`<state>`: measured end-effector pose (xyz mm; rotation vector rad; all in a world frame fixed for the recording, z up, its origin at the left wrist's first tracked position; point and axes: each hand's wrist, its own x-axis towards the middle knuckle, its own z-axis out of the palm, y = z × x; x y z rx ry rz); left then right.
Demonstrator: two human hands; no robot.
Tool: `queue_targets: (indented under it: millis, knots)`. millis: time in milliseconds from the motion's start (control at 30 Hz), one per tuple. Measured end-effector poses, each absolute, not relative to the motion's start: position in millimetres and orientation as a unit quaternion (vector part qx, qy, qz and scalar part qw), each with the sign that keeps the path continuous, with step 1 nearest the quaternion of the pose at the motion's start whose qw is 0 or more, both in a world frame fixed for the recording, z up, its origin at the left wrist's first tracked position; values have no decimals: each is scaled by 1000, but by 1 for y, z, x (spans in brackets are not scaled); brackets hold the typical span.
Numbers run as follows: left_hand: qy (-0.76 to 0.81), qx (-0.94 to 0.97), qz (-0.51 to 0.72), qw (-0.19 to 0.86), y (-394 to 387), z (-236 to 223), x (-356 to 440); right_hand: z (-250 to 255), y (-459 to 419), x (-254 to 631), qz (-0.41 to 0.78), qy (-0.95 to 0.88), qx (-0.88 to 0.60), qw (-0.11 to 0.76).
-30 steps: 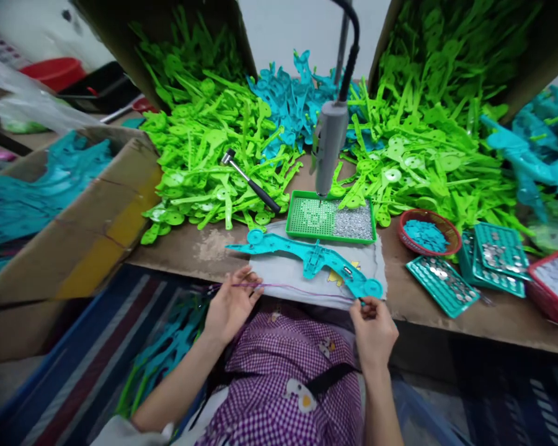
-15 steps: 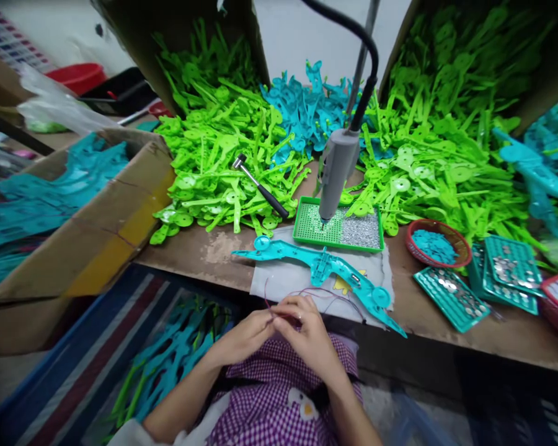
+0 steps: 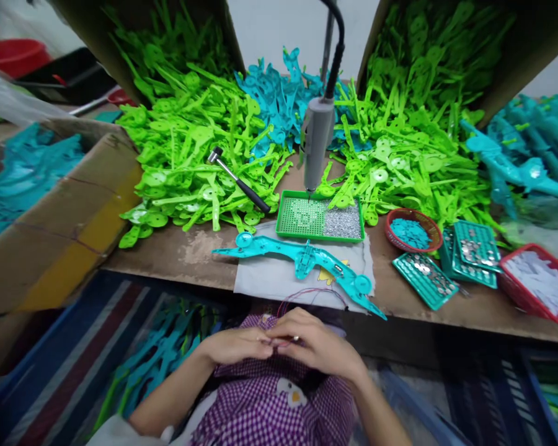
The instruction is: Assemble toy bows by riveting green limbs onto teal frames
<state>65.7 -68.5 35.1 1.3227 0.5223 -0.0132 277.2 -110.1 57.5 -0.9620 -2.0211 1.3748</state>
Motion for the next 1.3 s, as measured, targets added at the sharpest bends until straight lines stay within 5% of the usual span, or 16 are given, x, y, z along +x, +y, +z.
queue_targets:
  millis: [233,333,533,700,1300]
  knots:
    - [311,551,125,765,-72,44,68,55,-125,282,294,-777,-458,315]
    - [363,452,211,787,-69,42,63,44,-150,300,285,-613,-573,463]
    - [516,372,415,651,-45,36,45,22,-213,387,95,-160,-698,692]
    - [486,328,518,623,-21,36,50,0,-246,442,50,-40,-765,641]
    - [465,387,530,594,8,42,38,-24,-229,473,-7,56,-739,672]
